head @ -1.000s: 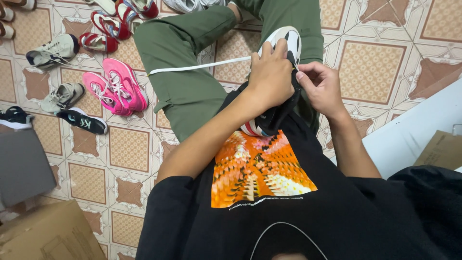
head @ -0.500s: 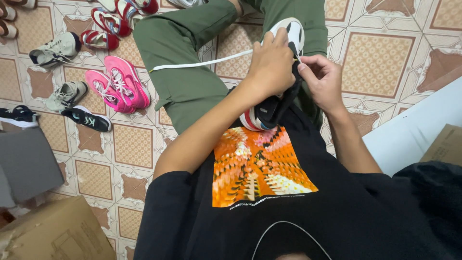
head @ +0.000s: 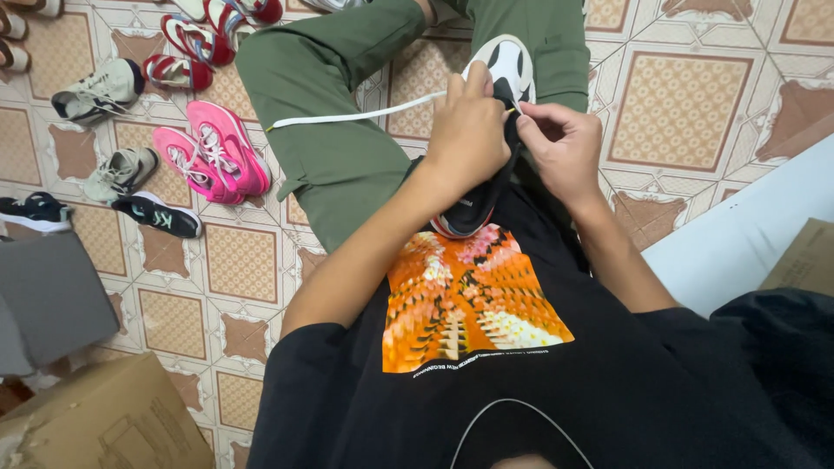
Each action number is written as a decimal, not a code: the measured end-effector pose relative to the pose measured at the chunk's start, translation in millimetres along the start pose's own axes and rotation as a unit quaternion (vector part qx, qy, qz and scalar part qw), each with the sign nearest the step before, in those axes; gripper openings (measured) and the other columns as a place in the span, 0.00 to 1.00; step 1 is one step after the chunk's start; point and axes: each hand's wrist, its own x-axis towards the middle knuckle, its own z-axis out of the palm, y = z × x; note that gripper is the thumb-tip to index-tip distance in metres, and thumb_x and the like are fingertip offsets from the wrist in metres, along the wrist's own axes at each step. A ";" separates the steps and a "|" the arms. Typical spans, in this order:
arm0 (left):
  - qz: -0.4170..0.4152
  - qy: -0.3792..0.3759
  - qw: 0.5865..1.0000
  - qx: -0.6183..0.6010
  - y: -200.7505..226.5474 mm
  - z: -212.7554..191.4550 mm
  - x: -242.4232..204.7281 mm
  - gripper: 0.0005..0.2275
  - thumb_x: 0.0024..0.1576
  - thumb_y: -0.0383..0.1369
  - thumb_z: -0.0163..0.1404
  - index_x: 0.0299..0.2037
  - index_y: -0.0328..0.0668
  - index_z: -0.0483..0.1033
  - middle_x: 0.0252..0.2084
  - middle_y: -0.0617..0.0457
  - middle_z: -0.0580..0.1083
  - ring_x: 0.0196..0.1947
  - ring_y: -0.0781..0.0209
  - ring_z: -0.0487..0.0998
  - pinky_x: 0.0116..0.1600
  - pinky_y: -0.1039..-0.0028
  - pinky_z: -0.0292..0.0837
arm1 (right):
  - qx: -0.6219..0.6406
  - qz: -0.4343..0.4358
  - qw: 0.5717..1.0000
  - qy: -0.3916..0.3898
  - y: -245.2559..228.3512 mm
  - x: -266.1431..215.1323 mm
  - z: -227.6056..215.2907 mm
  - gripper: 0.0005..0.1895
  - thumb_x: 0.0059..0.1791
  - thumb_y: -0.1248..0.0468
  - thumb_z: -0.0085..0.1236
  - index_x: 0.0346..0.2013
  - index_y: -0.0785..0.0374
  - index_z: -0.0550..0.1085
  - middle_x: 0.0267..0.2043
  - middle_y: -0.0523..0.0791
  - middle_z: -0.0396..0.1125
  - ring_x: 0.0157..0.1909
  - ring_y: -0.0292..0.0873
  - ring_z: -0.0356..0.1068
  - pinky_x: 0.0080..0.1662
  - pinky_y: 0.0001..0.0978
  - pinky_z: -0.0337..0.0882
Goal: Threading a white shoelace through the eyelets of a sneaker while sitting on the floor.
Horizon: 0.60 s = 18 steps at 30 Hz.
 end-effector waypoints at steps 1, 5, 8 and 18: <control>0.002 0.025 1.000 -0.001 3.8 -0.4 -2.5 0.06 0.51 0.29 0.55 0.28 0.30 0.79 0.49 0.41 0.64 0.41 0.43 0.65 0.38 0.57 0.68 | 0.000 0.000 1.000 -0.001 0.4 -0.9 -1.9 0.09 0.53 0.75 0.60 0.48 0.77 0.79 0.36 0.45 0.74 0.34 0.32 0.66 0.38 0.21 0.68; -0.001 0.073 0.997 -0.013 17.7 -6.2 -6.9 0.06 0.56 0.30 0.54 0.31 0.36 0.78 0.45 0.44 0.64 0.40 0.45 0.66 0.39 0.57 0.68 | 0.028 0.014 0.999 -0.007 13.4 -3.8 -8.3 0.09 0.54 0.75 0.60 0.49 0.76 0.78 0.41 0.46 0.74 0.38 0.33 0.68 0.43 0.21 0.70; 0.007 0.104 0.993 -0.060 26.0 -15.8 -11.2 0.05 0.56 0.28 0.53 0.31 0.35 0.79 0.46 0.43 0.64 0.42 0.45 0.67 0.45 0.60 0.70 | 0.050 0.027 0.998 -0.004 12.4 -6.2 -9.7 0.09 0.55 0.75 0.59 0.50 0.75 0.78 0.40 0.45 0.73 0.38 0.32 0.67 0.43 0.19 0.69; -0.034 0.140 0.975 -0.169 16.6 -16.2 -6.8 0.01 0.50 0.24 0.56 0.28 0.34 0.81 0.43 0.45 0.68 0.42 0.48 0.69 0.48 0.65 0.72 | 0.042 0.028 0.998 -0.027 12.1 -1.1 -13.0 0.09 0.55 0.76 0.59 0.50 0.75 0.77 0.43 0.47 0.73 0.40 0.33 0.68 0.46 0.22 0.71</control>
